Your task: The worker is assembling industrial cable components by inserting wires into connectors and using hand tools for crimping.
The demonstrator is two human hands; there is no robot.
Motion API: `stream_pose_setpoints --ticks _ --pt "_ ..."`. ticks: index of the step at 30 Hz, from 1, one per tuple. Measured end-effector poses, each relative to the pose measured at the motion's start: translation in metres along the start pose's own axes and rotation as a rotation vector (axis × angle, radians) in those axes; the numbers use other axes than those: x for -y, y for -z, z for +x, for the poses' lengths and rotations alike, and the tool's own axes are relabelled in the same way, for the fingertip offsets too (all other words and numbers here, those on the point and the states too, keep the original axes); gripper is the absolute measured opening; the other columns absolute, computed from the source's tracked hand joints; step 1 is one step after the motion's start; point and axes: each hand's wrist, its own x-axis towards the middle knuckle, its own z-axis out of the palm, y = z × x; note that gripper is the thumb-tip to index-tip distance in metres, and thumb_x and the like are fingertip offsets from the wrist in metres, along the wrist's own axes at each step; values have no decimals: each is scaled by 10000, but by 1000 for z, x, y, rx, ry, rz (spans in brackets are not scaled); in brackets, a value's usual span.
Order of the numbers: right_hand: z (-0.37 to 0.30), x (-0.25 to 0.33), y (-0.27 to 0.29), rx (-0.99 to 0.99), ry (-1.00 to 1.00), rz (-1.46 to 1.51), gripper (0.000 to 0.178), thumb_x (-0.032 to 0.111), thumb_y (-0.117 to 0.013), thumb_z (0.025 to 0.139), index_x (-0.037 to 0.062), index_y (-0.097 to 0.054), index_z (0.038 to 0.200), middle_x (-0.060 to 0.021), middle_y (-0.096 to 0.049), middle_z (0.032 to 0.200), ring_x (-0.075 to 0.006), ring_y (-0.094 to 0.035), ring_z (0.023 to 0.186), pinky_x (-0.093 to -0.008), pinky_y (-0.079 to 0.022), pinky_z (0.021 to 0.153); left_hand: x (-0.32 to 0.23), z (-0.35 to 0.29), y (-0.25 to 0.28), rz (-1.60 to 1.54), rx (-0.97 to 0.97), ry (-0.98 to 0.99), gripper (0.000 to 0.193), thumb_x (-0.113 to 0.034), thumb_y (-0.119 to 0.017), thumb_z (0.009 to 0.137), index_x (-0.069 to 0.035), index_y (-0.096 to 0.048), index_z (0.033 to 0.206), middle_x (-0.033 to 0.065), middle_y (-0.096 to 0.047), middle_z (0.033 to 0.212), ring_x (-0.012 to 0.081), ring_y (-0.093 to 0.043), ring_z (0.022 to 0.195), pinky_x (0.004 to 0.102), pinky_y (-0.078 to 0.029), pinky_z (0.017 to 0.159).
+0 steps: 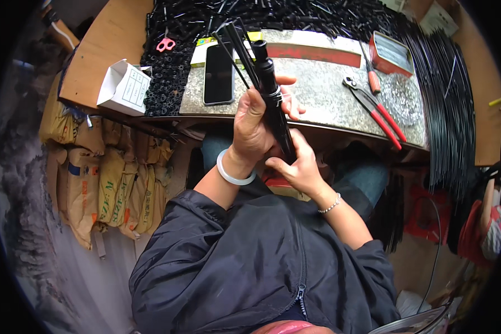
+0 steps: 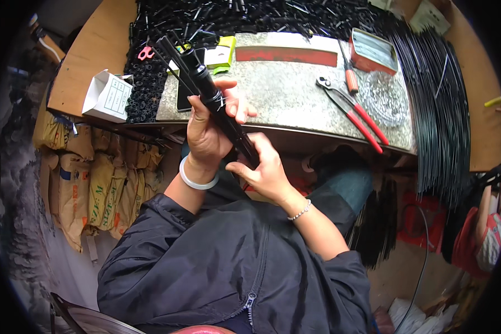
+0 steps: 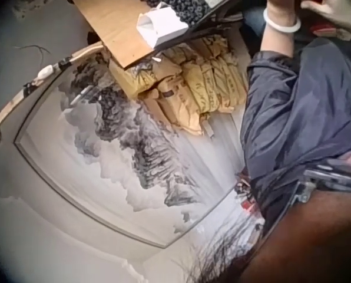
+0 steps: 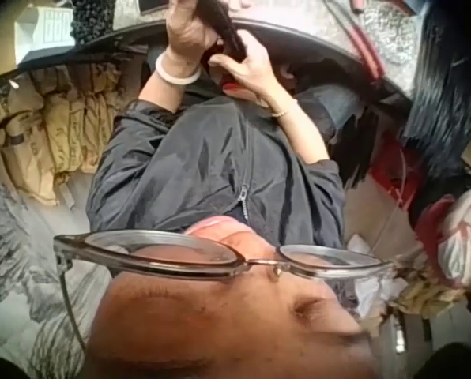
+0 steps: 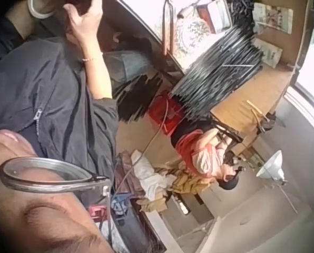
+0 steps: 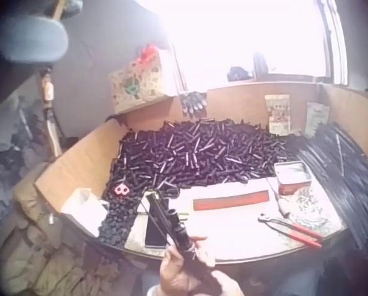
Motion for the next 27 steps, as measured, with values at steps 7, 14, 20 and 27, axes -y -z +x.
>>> stream_pose_setpoints --ticks 7,14,20,27 --pt "-7 4 4 -65 135 -242 205 112 -731 785 38 -555 861 -100 -591 723 -210 -576 592 -284 -478 594 -18 -5 -21 290 59 226 411 -101 -694 814 113 -548 1133 12 -534 659 86 -550 591 218 -466 574" --pt "-3 28 19 56 140 -279 393 94 -794 687 35 -548 989 -51 -585 810 -175 -596 716 -285 -492 697 -22 -12 -45 461 -5 143 190 -96 -576 915 44 -640 1027 -29 -536 608 11 -433 509 176 -335 460" --pt "22 93 28 -295 620 -497 861 595 -731 629 15 -509 1225 -174 -503 1209 -282 -483 1037 -381 -398 898 -14 -17 -52 682 -6 -86 229 -30 -486 951 24 -583 1151 -62 -520 611 -29 -359 466 160 -239 413" --pt "23 116 25 -238 662 -716 266 215 -773 700 77 -657 896 -78 -597 978 -238 -499 873 -344 -339 823 0 -19 -47 616 -22 -277 317 -109 -558 934 103 -546 1169 81 -644 939 45 -532 732 194 -450 604"
